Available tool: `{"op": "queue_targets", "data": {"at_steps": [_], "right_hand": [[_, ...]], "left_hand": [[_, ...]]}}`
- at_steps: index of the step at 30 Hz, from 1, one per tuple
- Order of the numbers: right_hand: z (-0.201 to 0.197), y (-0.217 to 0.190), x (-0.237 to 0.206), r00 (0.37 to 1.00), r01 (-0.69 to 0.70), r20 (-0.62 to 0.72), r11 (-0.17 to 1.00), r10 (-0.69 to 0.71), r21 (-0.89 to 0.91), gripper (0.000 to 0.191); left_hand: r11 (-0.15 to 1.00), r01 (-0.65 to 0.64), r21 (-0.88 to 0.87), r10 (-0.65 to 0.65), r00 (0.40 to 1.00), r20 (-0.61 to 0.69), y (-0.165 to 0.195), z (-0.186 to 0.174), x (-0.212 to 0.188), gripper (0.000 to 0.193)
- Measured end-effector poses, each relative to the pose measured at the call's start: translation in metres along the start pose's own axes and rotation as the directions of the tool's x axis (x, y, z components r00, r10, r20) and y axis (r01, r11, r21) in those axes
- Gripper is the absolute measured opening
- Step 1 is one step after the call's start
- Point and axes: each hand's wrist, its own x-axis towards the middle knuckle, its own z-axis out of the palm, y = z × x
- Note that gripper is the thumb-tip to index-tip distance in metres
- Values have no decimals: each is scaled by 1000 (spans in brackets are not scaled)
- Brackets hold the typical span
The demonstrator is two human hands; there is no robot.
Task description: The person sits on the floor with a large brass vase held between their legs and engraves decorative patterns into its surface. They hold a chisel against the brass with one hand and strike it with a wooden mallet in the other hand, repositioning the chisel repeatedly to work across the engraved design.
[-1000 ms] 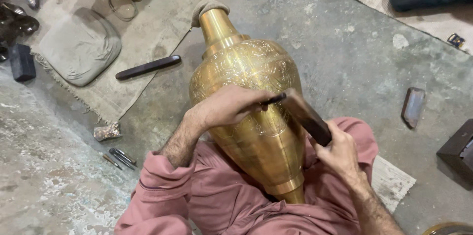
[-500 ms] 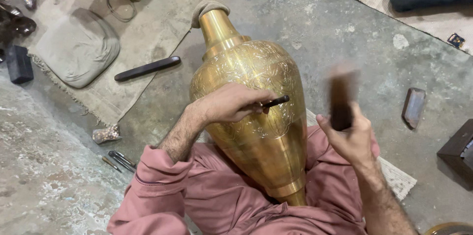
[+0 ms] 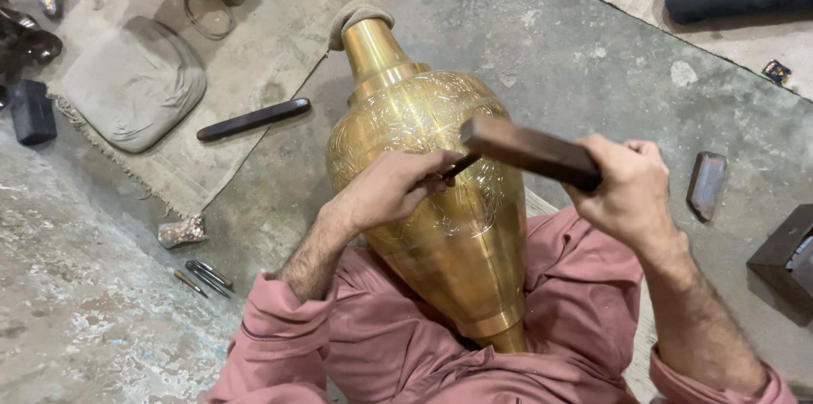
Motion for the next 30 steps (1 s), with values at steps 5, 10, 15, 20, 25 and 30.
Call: {"op": "queue_targets", "data": {"at_steps": [5,10,15,20,25,30], "right_hand": [[-21,-20,28,996,18,91,1000,-18,6,31],[-46,-39,59,951,-48,299,994,76,-102,32],[-64,-64,79,944,181,309,965,-116,-192,25],[-59,-84,97,905,337,412,777,-110,-532,17],[-51,-104,111,851,447,511,681,-124,-580,7],[-60,-143,119,812,526,502,749,-299,-404,13]], "left_hand": [[997,47,-67,-57,986,-157,-10,15,-14,47],[998,63,-19,-65,913,-403,-20,44,-32,48],[965,117,-234,-232,797,-558,-19,72,-41,46],[952,208,-224,-306,649,-696,-9,90,-43,35],[919,27,-393,-358,474,-804,-1,111,-43,22],[927,-8,-375,-331,456,-826,-1,115,-45,20]]}}
